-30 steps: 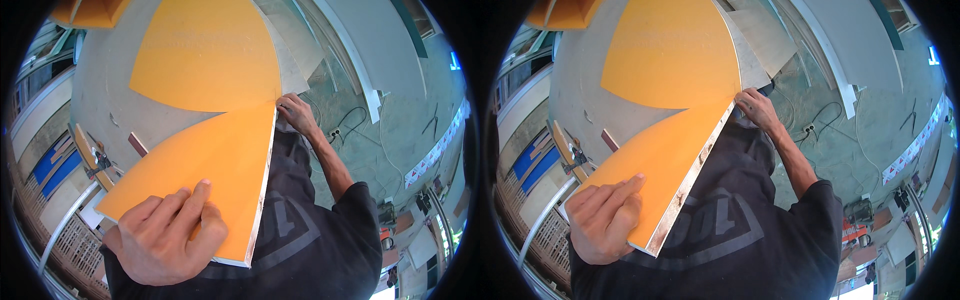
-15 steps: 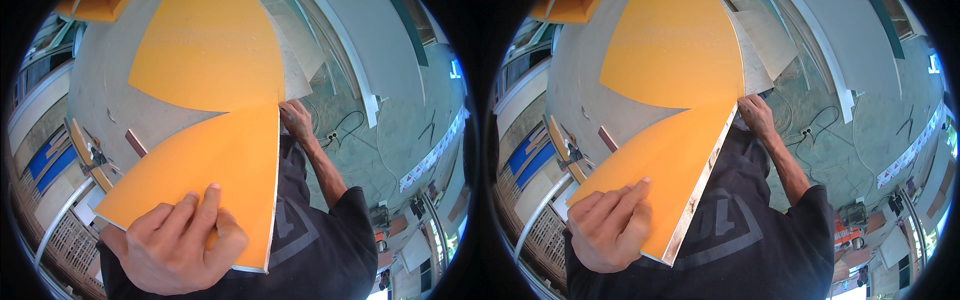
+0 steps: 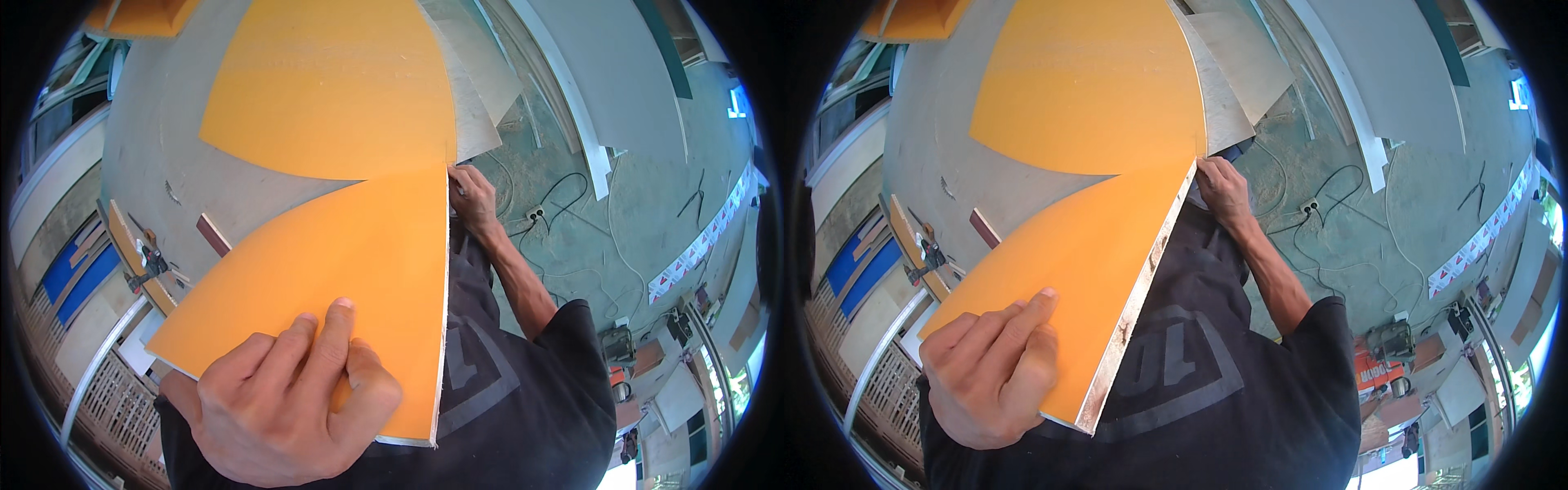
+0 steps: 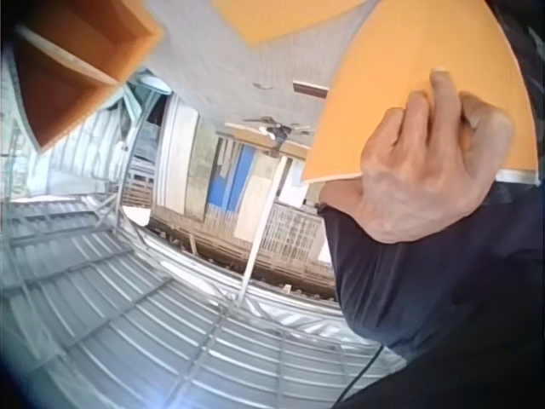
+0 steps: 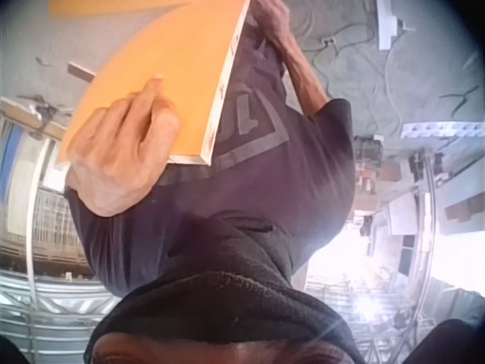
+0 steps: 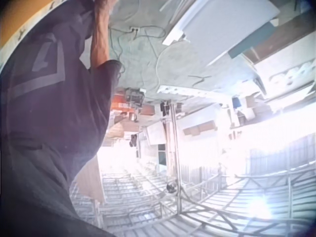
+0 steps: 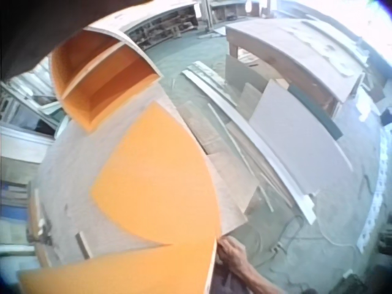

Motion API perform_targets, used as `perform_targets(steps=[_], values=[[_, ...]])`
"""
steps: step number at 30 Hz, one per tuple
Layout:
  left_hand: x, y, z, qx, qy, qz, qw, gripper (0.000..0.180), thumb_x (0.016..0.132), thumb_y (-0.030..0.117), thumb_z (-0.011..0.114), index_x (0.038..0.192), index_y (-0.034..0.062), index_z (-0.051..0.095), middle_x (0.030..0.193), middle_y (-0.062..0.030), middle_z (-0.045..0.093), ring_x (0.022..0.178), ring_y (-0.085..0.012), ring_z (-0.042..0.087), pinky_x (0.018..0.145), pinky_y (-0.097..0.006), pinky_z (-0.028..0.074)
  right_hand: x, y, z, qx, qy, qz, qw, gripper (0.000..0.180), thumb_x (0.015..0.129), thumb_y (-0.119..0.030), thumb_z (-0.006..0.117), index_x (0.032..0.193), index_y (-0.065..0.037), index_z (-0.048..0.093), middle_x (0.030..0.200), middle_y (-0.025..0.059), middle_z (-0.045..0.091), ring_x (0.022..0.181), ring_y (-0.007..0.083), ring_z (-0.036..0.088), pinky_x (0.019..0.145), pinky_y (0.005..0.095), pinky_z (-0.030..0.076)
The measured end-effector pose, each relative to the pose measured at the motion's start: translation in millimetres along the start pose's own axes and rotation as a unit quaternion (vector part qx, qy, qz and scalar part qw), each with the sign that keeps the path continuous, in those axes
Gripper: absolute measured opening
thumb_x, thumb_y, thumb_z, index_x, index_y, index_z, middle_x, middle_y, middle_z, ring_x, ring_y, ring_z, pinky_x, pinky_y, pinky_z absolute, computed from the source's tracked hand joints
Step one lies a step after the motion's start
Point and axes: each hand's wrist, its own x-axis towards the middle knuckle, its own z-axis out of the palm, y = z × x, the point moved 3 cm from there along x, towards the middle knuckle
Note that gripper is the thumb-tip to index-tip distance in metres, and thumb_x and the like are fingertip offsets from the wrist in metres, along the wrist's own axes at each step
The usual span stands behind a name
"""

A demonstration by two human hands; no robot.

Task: The person applies glue from a squeeze bottle to the internal slots of a curved wooden board while holding it upright on a workbench.

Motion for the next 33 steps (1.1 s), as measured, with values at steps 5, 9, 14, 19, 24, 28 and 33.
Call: perform_targets(steps=[5, 9, 14, 19, 24, 28, 33], values=[[-3.7, 4.4, 4.3, 0.010, 0.011, -0.006, 1.000, 0.020, 0.081, 0.006, 0.068, 0.093, -0.0007, 0.053, 0.096, -0.0266, 0.076, 0.068, -0.0296, 0.075, 0.051, -0.028, 0.044, 0.5, -5.4, -1.8, -0.016, -0.008, -0.007, 1.000, 0.019, 0.084, -0.002, 0.076, 0.102, -0.003, 0.068, 0.090, 0.0095, 0.068, 0.081, 0.0267, 0.070, 0.070, 0.0363, 0.058], [-2.2, 2.5, 2.1, 0.008, 0.005, 0.008, 1.000, 0.022, 0.083, 0.009, 0.069, 0.093, -0.0002, 0.052, 0.098, -0.0263, 0.076, 0.069, -0.0291, 0.075, 0.052, -0.028, 0.044, 0.2, -3.6, 0.9, -0.028, -0.002, -0.015, 0.999, 0.019, 0.084, -0.002, 0.075, 0.101, -0.003, 0.067, 0.086, 0.0094, 0.065, 0.078, 0.0269, 0.068, 0.068, 0.0365, 0.057], [-6.0, 4.7, 2.8, 0.023, 0.001, 0.003, 1.000, 0.029, 0.085, 0.019, 0.074, 0.091, 0.0006, 0.053, 0.099, -0.0246, 0.076, 0.067, -0.0281, 0.074, 0.052, -0.030, 0.045, -0.8, -5.1, 2.5, -0.026, 0.004, -0.026, 0.999, 0.019, 0.084, -0.003, 0.075, 0.101, -0.003, 0.065, 0.084, 0.0095, 0.063, 0.077, 0.0275, 0.067, 0.067, 0.0369, 0.056], [-5.8, 4.4, 7.7, 0.029, 0.030, -0.019, 0.999, 0.020, 0.078, 0.007, 0.072, 0.083, 0.0030, 0.053, 0.090, -0.0207, 0.076, 0.059, -0.0216, 0.067, 0.047, -0.028, 0.041, 0.2, 0.1, 1.3, -0.037, -0.009, -0.063, 0.997, 0.020, 0.085, -0.004, 0.073, 0.102, -0.005, 0.063, 0.084, 0.0092, 0.060, 0.078, 0.0272, 0.066, 0.066, 0.0380, 0.055], [-4.2, 3.3, 8.0, 0.015, 0.045, -0.016, 0.999, 0.021, 0.072, 0.004, 0.073, 0.081, 0.0026, 0.054, 0.090, -0.0198, 0.076, 0.057, -0.0215, 0.065, 0.045, -0.030, 0.041, -2.2, 3.8, 3.3, -0.051, -0.023, -0.055, 0.997, 0.016, 0.086, -0.005, 0.071, 0.099, -0.006, 0.062, 0.082, 0.0086, 0.056, 0.077, 0.0262, 0.064, 0.064, 0.0377, 0.054], [-0.6, 5.1, 2.6, -0.006, 0.035, -0.029, 0.999, 0.029, 0.068, 0.010, 0.077, 0.085, 0.0019, 0.055, 0.083, -0.0167, 0.073, 0.055, -0.0226, 0.061, 0.046, -0.033, 0.042, -1.3, 5.3, 5.7, -0.050, -0.022, -0.059, 0.997, 0.014, 0.086, -0.006, 0.071, 0.097, -0.006, 0.061, 0.082, 0.0085, 0.057, 0.077, 0.0263, 0.064, 0.064, 0.0375, 0.054], [-2.8, 6.4, 5.5, -0.009, 0.063, -0.027, 0.998, 0.041, 0.060, 0.014, 0.084, 0.089, 0.0041, 0.056, 0.068, -0.0105, 0.061, 0.055, -0.0264, 0.059, 0.048, -0.038, 0.041, -3.5, 4.9, 5.3, -0.066, -0.008, -0.068, 0.995, 0.016, 0.086, -0.009, 0.072, 0.097, -0.007, 0.061, 0.083, 0.0086, 0.058, 0.078, 0.0262, 0.065, 0.065, 0.0367, 0.055]])
